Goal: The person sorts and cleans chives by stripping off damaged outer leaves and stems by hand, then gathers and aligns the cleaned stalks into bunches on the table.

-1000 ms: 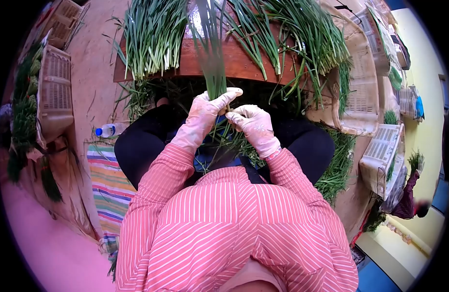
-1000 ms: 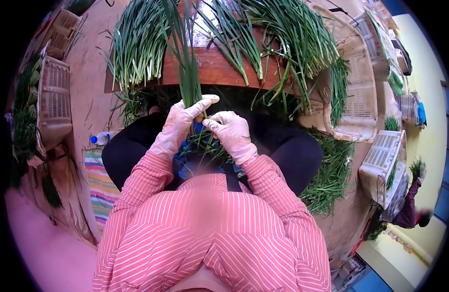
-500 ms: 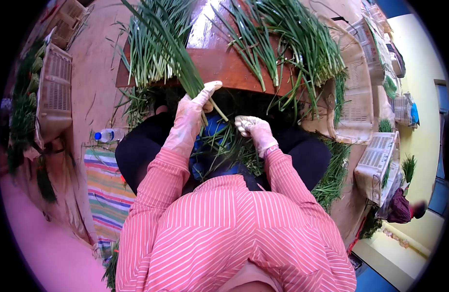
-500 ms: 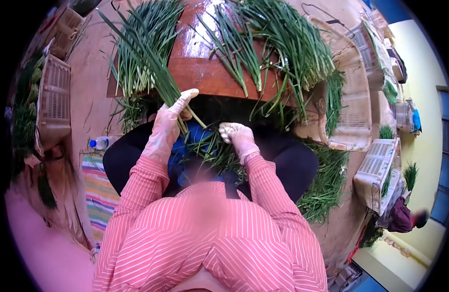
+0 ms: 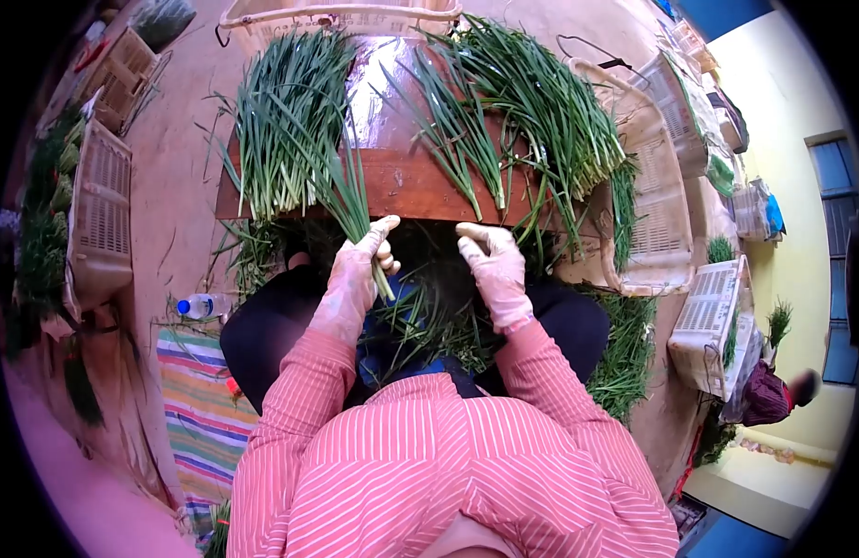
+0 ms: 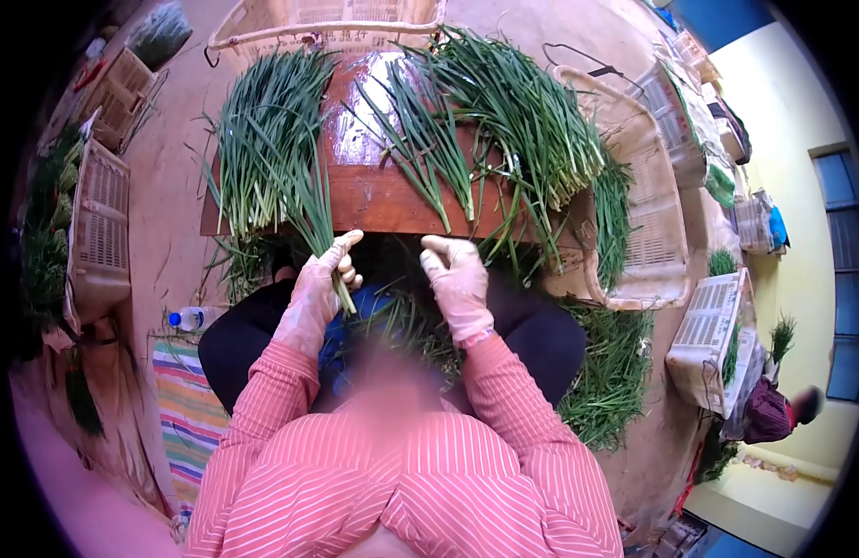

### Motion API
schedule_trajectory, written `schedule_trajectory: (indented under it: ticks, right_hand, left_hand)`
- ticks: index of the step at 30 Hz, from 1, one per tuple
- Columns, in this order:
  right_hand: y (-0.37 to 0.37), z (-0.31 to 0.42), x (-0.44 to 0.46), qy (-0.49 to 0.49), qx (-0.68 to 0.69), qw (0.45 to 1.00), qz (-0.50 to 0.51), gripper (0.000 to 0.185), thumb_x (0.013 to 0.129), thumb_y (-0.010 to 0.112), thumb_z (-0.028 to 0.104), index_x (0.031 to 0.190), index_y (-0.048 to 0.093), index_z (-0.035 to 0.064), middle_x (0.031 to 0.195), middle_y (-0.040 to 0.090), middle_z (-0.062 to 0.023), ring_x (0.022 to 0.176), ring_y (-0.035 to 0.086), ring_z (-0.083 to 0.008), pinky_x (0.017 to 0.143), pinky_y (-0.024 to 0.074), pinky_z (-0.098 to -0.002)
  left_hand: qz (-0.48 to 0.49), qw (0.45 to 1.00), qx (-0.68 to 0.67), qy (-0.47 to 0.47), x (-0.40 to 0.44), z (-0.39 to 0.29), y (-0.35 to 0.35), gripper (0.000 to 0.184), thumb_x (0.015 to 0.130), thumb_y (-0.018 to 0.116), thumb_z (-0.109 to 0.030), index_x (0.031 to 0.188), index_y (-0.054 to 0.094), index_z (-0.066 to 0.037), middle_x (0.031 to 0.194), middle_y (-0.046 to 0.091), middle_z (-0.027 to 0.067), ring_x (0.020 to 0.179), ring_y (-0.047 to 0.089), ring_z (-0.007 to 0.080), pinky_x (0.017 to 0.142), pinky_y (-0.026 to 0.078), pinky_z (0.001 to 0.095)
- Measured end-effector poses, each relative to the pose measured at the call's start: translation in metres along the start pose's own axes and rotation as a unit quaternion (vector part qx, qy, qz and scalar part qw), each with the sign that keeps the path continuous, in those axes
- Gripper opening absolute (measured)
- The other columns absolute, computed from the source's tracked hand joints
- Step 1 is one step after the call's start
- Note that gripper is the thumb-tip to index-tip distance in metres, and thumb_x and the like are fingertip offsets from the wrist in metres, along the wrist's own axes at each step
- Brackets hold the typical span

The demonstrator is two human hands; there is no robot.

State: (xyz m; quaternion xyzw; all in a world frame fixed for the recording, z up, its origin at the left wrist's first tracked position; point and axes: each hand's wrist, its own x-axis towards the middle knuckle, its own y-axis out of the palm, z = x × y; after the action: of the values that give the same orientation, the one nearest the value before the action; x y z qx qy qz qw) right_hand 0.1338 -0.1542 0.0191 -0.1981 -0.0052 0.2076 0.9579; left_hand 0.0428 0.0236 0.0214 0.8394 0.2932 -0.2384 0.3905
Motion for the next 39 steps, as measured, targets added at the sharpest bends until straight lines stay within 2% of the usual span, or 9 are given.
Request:
schedule_trajectory:
  ticks: [2, 5, 10, 12, 18, 30, 34, 36, 39]
  right_hand:
    - [-0.004, 0.001, 0.025, -0.188, -0.298, 0.929, -0.109, 0.020, 0.079, 0.067, 0.023, 0.088, 0.063, 0.0053, 0.087, 0.059, -0.0121, 0.080, 0.060, -0.0270, 0.070, 0.0489, -0.0363]
    - [0.004, 0.009, 0.060, -0.114, -0.504, 0.854, -0.062, 0.038, 0.073, 0.071, 0.040, 0.083, 0.060, 0.0051, 0.088, 0.060, -0.0151, 0.081, 0.061, -0.0300, 0.070, 0.0485, -0.0399]
    - [0.001, 0.001, 0.085, -0.076, -0.488, 0.869, -0.027, 0.039, 0.075, 0.070, 0.041, 0.082, 0.062, 0.0037, 0.081, 0.062, -0.0159, 0.077, 0.063, -0.0319, 0.068, 0.0486, -0.0401]
    - [-0.008, 0.012, 0.078, 0.004, -0.354, 0.935, 0.034, 0.037, 0.078, 0.068, 0.039, 0.080, 0.063, 0.0026, 0.078, 0.063, -0.0177, 0.076, 0.062, -0.0335, 0.068, 0.0480, -0.0400]
    - [-0.015, 0.044, 0.014, 0.114, 0.167, 0.960, 0.195, 0.023, 0.089, 0.061, 0.025, 0.079, 0.062, 0.0037, 0.072, 0.062, 0.0005, 0.059, 0.048, -0.0040, 0.057, 0.0390, -0.0182]
    - [-0.008, 0.028, -0.021, 0.209, 0.137, 0.923, 0.294, 0.027, 0.088, 0.062, 0.031, 0.079, 0.059, 0.0064, 0.071, 0.063, 0.0000, 0.055, 0.048, -0.0040, 0.053, 0.0374, -0.0175]
    - [-0.015, 0.009, -0.017, 0.139, 0.007, 0.985, 0.103, 0.022, 0.085, 0.067, 0.022, 0.074, 0.061, 0.0042, 0.067, 0.059, -0.0004, 0.059, 0.052, -0.0077, 0.058, 0.0437, -0.0220]
    - [-0.011, 0.015, -0.020, -0.102, -0.073, 0.990, 0.059, 0.017, 0.081, 0.069, 0.019, 0.086, 0.064, 0.0032, 0.076, 0.060, -0.0040, 0.066, 0.057, -0.0134, 0.064, 0.0471, -0.0260]
    - [-0.002, 0.051, -0.021, -0.150, -0.145, 0.965, 0.156, 0.033, 0.075, 0.072, 0.020, 0.105, 0.064, 0.0085, 0.087, 0.062, -0.0080, 0.079, 0.062, -0.0211, 0.069, 0.0487, -0.0310]
  left_hand:
    - [0.009, 1.000, 0.017, -0.001, 0.000, 0.001, -0.002, 0.031, 0.094, 0.053, -0.021, 0.120, 0.057, -0.006, 0.055, 0.026, -0.0088, 0.046, 0.028, 0.0060, 0.052, 0.036, 0.0249]
    - [0.045, 0.999, -0.013, 0.024, -0.002, 0.001, -0.007, 0.026, 0.091, 0.058, -0.019, 0.113, 0.062, -0.007, 0.052, 0.026, -0.0092, 0.043, 0.026, 0.0058, 0.049, 0.036, 0.0252]
    - [0.071, 0.995, -0.069, 0.010, 0.001, -0.002, -0.007, 0.029, 0.092, 0.055, -0.023, 0.116, 0.061, -0.006, 0.051, 0.025, -0.0092, 0.042, 0.026, 0.0064, 0.050, 0.038, 0.0264]
    - [0.075, 0.995, -0.063, 0.014, 0.000, -0.002, -0.007, 0.031, 0.092, 0.055, -0.023, 0.117, 0.060, -0.006, 0.052, 0.025, -0.0091, 0.042, 0.027, 0.0067, 0.051, 0.040, 0.0270]
    - [0.105, 0.993, -0.059, -0.007, -0.003, 0.003, -0.005, 0.037, 0.095, 0.051, -0.029, 0.119, 0.058, -0.003, 0.053, 0.027, -0.0077, 0.047, 0.030, 0.0072, 0.053, 0.039, 0.0267]
    - [0.091, 0.994, 0.031, -0.052, -0.004, 0.018, -0.006, 0.022, 0.090, 0.058, -0.023, 0.099, 0.065, -0.004, 0.048, 0.032, -0.0070, 0.042, 0.033, 0.0089, 0.047, 0.035, 0.0268]
    - [0.061, 0.995, 0.054, -0.050, -0.006, 0.015, -0.006, 0.023, 0.091, 0.055, -0.021, 0.101, 0.064, -0.003, 0.048, 0.033, -0.0061, 0.042, 0.033, 0.0095, 0.048, 0.035, 0.0270]
    - [0.069, 0.994, 0.053, -0.060, -0.005, 0.016, -0.006, 0.023, 0.090, 0.056, -0.022, 0.101, 0.064, -0.003, 0.048, 0.034, -0.0062, 0.042, 0.033, 0.0094, 0.048, 0.035, 0.0269]
    - [0.066, 0.994, 0.064, -0.056, -0.006, 0.016, -0.003, 0.022, 0.090, 0.056, -0.023, 0.098, 0.064, -0.004, 0.048, 0.033, -0.0063, 0.042, 0.032, 0.0094, 0.048, 0.036, 0.0269]
